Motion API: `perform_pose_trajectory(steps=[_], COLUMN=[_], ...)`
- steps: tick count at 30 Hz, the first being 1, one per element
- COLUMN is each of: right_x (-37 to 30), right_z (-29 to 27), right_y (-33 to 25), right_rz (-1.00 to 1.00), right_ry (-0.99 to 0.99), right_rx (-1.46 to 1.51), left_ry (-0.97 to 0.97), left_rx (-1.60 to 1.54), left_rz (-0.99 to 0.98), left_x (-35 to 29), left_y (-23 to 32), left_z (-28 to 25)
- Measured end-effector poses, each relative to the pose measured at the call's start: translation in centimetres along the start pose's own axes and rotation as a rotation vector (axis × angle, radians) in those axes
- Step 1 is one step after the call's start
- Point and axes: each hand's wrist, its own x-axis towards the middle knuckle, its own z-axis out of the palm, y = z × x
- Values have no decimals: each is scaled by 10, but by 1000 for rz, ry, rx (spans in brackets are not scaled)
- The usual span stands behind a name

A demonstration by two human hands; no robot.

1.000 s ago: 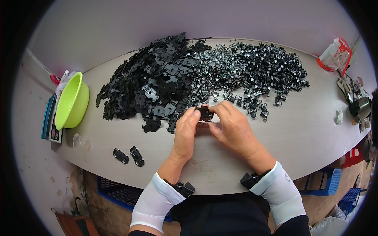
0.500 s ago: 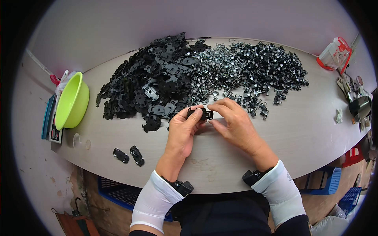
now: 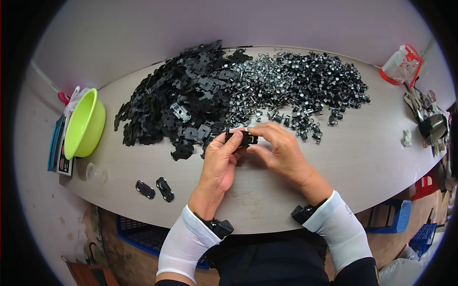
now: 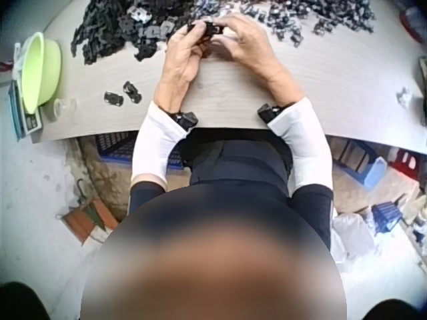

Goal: Assemble small black plastic components by hand on a workbench.

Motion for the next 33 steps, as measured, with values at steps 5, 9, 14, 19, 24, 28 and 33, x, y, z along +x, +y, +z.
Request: perform_pose_trajectory(steps=[5,9,14,19,24,28,33], right_x=[-2,-25,-41,-38,-45,-53,-55], right_z=[-22,-70,-72,-65,-55,-55,-59], right_y=[-15,8,16,20,11,0,-2], right_rz=[174,324,448,385,187,104,219], right_ry=[60,104,-11,4,-59,-207,-77], right_rx=[-74,-356,-652,-567,-503,-352,-296], left_ry=[-3,17,-74,-126,-117,-121,-137], left_rx=[39,80,6,110,168,183,258], left_rz=[-24,-76,-128,-193,-189,-190,-141], left_x=[2,-1,-1,-3,-1,-1,-1], left_y=[4,10,6,2,2,1,-3], left_z=[0,9,7,8,8,8,5])
